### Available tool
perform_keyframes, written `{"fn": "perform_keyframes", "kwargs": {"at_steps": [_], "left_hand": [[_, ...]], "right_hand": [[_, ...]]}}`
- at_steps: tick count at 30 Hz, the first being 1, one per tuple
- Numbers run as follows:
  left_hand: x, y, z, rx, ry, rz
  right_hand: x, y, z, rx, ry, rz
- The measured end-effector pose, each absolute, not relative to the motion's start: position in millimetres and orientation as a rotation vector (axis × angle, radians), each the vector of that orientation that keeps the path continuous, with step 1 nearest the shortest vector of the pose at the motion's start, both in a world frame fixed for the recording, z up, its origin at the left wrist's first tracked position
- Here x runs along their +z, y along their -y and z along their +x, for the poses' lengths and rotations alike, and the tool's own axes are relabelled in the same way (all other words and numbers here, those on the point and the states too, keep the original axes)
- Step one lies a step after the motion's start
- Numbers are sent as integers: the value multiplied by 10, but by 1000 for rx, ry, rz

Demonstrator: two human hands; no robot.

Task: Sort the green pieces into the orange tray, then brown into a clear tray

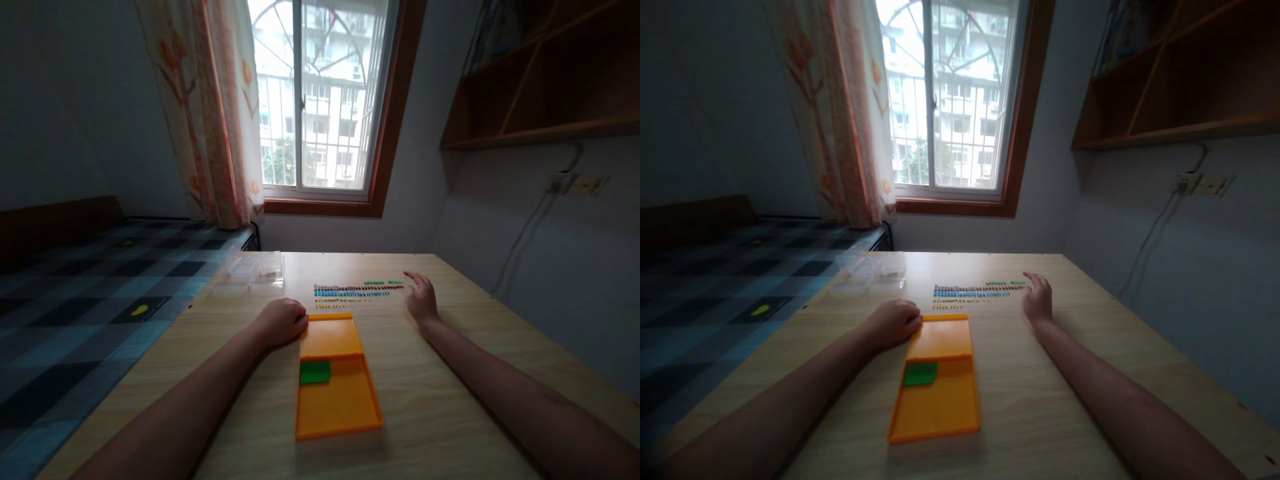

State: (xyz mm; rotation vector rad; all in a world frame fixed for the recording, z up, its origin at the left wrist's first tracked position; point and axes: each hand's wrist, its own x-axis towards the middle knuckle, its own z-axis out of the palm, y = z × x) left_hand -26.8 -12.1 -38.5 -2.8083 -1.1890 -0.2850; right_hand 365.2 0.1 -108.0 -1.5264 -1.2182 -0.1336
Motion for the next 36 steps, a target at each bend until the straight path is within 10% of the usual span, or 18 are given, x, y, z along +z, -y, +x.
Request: {"fn": "perform_keyframes", "kwargs": {"at_steps": [36], "left_hand": [[-427, 75, -279, -330, 1257, -2848]], "right_hand": [[-1275, -897, 4482, 288, 1167, -1787]]}}
